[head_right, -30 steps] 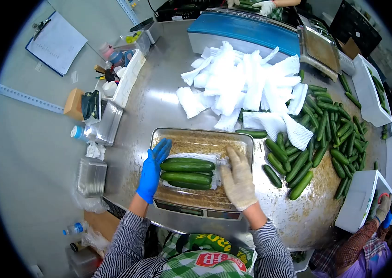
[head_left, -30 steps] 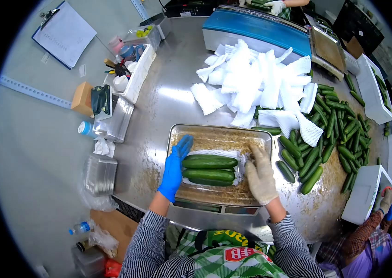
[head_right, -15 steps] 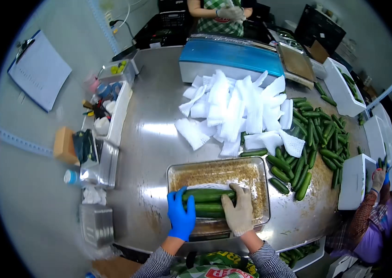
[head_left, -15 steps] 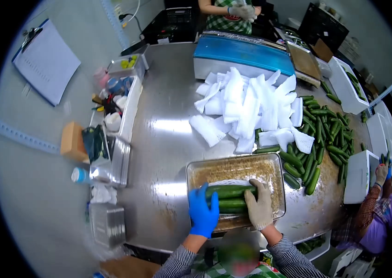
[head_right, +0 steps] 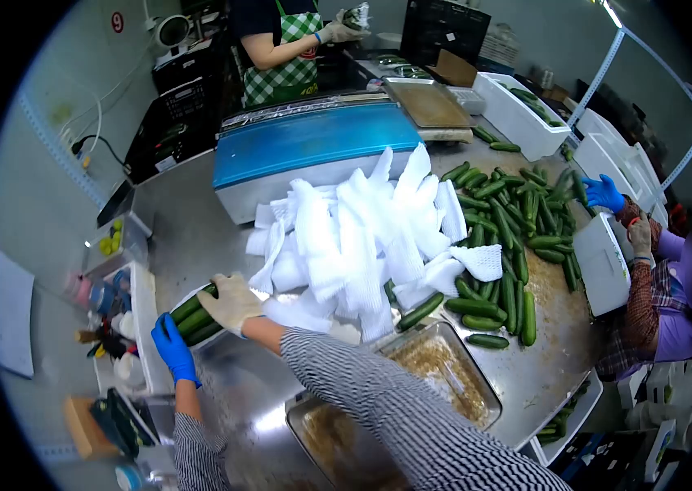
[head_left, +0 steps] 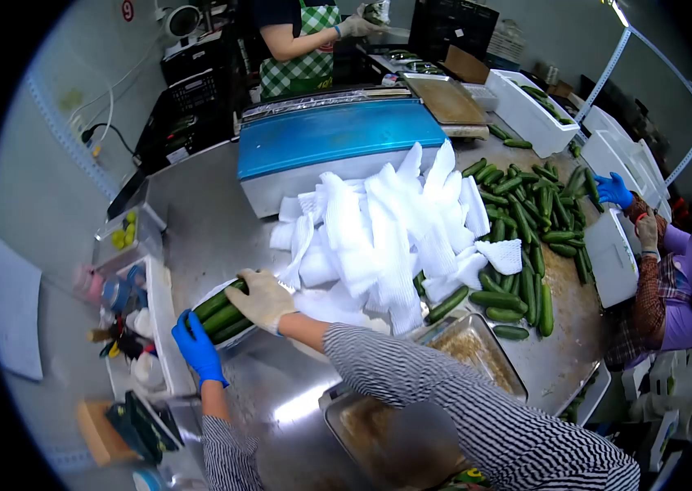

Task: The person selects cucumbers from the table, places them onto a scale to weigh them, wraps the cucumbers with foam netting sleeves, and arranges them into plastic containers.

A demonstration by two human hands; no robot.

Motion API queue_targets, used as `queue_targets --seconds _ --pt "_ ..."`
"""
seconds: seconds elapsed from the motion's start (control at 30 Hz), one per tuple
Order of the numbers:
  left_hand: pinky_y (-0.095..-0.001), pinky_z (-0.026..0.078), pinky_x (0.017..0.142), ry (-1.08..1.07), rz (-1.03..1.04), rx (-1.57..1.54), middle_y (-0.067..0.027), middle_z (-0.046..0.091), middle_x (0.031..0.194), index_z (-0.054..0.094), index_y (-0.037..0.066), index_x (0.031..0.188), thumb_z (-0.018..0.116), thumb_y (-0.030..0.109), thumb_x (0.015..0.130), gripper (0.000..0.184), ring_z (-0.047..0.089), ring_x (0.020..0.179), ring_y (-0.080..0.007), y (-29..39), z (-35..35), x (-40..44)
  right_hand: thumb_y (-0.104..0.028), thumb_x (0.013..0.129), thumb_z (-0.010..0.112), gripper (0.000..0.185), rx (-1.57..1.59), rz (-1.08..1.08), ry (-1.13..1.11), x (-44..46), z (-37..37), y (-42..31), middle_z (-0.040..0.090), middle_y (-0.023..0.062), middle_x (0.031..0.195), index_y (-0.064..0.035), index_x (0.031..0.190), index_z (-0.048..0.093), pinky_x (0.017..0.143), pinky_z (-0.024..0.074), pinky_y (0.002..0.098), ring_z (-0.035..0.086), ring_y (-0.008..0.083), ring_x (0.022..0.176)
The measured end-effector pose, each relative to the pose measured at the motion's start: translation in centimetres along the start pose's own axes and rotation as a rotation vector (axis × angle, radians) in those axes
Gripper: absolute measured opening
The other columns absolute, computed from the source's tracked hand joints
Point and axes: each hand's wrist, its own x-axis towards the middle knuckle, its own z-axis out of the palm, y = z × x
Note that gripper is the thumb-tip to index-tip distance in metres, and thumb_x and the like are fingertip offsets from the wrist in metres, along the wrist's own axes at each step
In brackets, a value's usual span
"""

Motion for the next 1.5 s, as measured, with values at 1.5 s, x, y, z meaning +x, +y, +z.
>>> queue_targets --seconds 1.5 --pt "-0.0325 0.053 0.087 -0.704 -0.418 -0.725 -0.0120 0.063 0.120 0.050 -0.005 0.132 0.050 0.016 0.104 0.036 0.064 0.101 -0.0186 45.1 10.7 -27.9 -0.031 0.088 0.069 0.057 0.500 0.296 0.167 -34.8 -42.4 19.6 0.059 0.0165 0.122 -0.0010 0.135 0.053 0.104 0.0442 0.0343 0.060 0.0272 0.111"
